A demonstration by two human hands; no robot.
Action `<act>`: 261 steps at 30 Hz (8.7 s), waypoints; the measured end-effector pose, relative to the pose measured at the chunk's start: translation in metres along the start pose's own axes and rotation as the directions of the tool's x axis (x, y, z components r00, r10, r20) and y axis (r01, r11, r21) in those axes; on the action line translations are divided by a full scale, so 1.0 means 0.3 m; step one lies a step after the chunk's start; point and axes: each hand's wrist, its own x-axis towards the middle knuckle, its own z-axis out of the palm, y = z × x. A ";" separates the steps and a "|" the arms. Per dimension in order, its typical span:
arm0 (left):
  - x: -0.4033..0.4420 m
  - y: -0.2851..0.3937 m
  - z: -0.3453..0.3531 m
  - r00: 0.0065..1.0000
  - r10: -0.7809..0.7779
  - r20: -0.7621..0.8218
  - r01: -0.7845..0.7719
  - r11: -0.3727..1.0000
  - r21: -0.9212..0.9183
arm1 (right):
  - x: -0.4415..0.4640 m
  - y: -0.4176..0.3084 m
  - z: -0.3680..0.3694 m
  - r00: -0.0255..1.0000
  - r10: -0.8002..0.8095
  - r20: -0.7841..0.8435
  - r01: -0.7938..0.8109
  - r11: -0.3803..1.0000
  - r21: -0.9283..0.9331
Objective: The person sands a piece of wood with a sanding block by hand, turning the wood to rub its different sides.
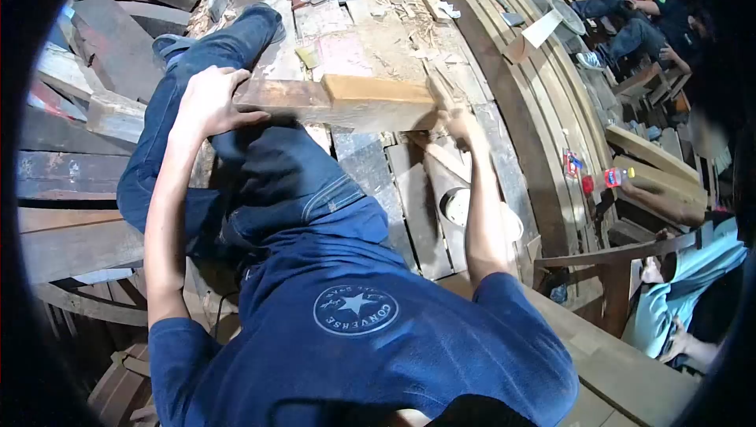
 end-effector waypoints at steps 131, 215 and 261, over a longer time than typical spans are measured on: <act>-0.003 -0.016 0.002 0.999 0.041 0.003 -0.041 0.999 -0.002 | -0.199 -0.301 0.042 0.976 0.212 0.049 -0.216 0.970 0.112; -0.005 -0.030 0.023 0.992 0.103 -0.069 -0.107 0.993 -0.050 | -0.248 -0.586 -0.012 0.995 -0.003 0.100 -0.004 0.997 0.073; -0.012 -0.053 0.070 0.999 0.034 -0.034 -0.033 0.999 0.037 | -0.017 -0.027 0.079 0.986 0.127 0.108 -0.132 0.991 0.035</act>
